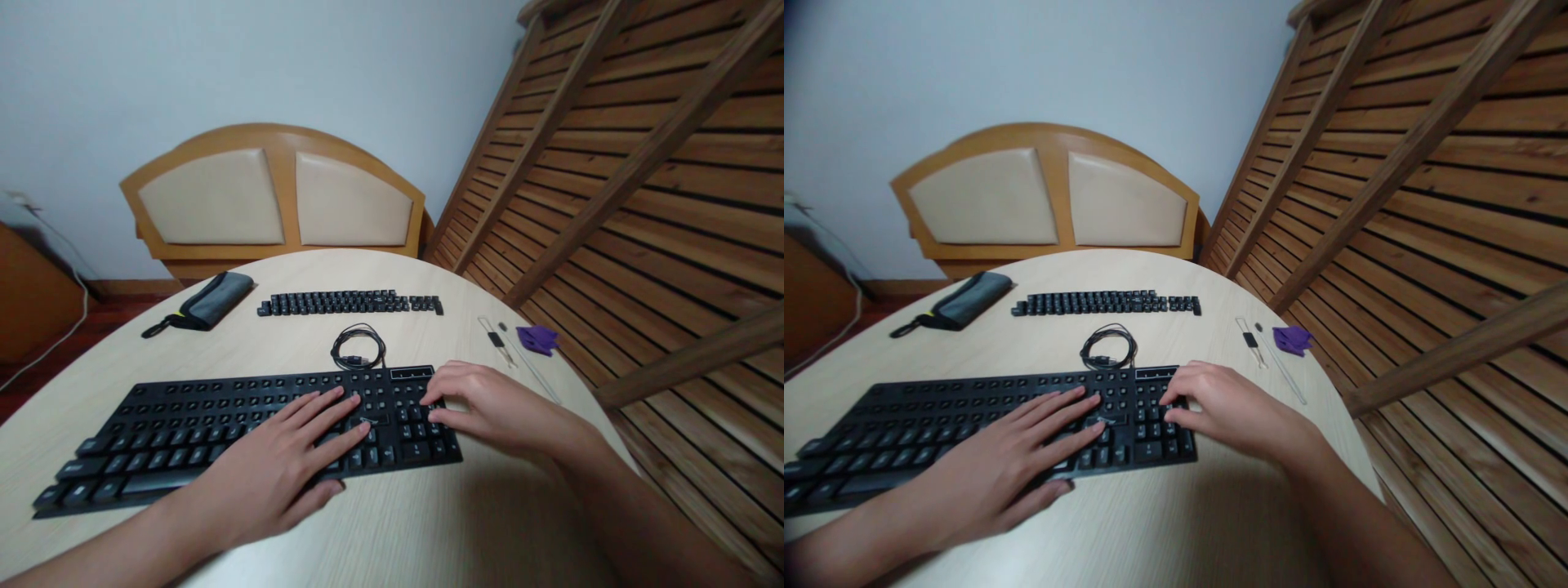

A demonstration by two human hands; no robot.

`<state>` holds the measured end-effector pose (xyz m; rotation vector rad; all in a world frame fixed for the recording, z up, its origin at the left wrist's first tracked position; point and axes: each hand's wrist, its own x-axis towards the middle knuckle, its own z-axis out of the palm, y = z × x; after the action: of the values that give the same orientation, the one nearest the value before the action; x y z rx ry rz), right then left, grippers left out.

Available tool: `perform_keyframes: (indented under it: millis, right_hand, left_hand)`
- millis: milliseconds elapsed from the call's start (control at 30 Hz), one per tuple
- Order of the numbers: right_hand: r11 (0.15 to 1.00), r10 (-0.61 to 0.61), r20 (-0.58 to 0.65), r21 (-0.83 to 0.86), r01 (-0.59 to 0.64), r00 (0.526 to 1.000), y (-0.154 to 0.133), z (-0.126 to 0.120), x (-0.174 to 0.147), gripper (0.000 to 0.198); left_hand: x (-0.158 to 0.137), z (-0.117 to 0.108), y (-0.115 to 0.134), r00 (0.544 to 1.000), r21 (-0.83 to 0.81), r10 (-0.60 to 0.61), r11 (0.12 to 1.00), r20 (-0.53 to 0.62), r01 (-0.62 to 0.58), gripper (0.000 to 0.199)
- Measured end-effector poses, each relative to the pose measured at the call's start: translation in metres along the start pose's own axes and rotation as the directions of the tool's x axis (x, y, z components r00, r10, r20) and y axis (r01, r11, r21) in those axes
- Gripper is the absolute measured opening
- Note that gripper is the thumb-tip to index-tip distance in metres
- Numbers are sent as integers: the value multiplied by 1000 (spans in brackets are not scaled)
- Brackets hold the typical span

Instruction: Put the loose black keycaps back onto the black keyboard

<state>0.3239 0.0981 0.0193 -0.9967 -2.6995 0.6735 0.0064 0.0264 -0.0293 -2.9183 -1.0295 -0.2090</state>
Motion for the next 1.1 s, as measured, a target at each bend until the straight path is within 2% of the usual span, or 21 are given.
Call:
perform_keyframes:
  millis: [467, 733, 967, 1100]
  right_hand:
    - [1000, 24, 14, -5, -24, 1000, 3, 4, 0, 14]
    - [994, 109, 3, 33, -109, 994, 1, 5, 1, 8]
    - [979, 162, 6, 125, -161, 987, 1, 8, 1, 8]
    - [979, 177, 4, 105, -176, 984, 0, 9, 1, 9]
  left_hand:
    - [0, -1, 0, 1000, -1, 4, 1000, -13, -4, 62]
    - [1, 1, 1, 999, -26, -8, 1000, -41, 7, 60]
    - [0, -1, 1, 1000, -15, -2, 1000, 0, 2, 59]
    - [1, -1, 1, 1000, -29, -5, 1000, 6, 5, 59]
